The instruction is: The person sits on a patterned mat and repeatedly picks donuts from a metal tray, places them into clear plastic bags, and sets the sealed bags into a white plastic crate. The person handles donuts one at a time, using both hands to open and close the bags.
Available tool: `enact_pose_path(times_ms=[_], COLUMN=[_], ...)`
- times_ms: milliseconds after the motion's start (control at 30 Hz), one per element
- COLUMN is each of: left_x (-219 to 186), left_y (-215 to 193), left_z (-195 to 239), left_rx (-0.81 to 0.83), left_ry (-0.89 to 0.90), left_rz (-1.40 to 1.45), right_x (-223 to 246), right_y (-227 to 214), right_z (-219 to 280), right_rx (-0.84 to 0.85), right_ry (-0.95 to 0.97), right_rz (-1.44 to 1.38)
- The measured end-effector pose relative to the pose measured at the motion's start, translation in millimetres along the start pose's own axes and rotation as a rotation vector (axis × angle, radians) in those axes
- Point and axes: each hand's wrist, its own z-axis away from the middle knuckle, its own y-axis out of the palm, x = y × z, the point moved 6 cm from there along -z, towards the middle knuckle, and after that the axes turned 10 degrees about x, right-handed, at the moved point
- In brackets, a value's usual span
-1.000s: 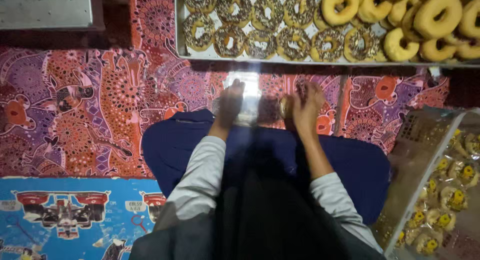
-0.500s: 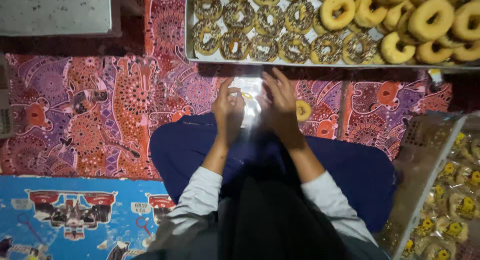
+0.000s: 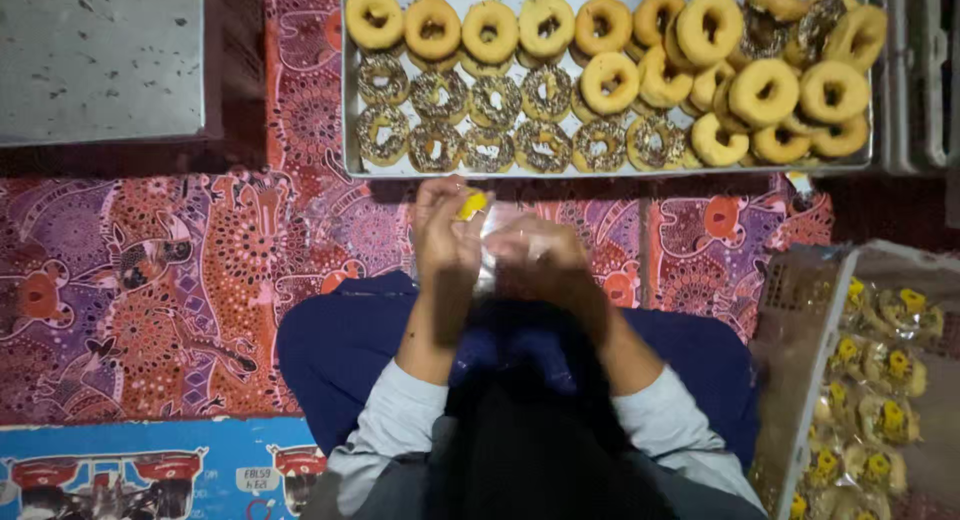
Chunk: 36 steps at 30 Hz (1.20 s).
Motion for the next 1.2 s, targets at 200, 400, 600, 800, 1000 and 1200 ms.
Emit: enact_pose_path(times_ms=[200, 400, 600, 800, 1000, 1200], left_x=[5.9, 18.8, 14.4, -10.7, 4.7, -13.5], left_y=[-46.3, -76.1, -66.0, -4.8, 34.9, 51.7], left_z=[-47.3, -54.9, -59.1, -34.4, -0.6, 58.5], left_rx=[-0.033, -0.222, -0.178, -0.112, -0.031, 0.073], left_ry=[0.001, -0.185, -0.034, 0.077, -0.12, 0.432], left_rz=[0.38, 0.775, 0.668, -0.068, -0.01, -1.059], right_x=[-143.7, -162.8, -23.4, 12.7, 24.5, 11.9], right_y=[-107.6, -112.5, -29.7, 0.2, 4.5, -2.1], right_z=[-52.6, -54.8, 4.5, 8.9, -3.1, -6.9], right_rx=[-0.35, -0.351, -0.475, -0.394, -0.409, -0.354], right_ry=[0.405, 0.61, 0.433, 0.368, 0.196, 0.335], right_rz=[0.493, 0.179, -1.3, -0.439, -0.435, -0.323])
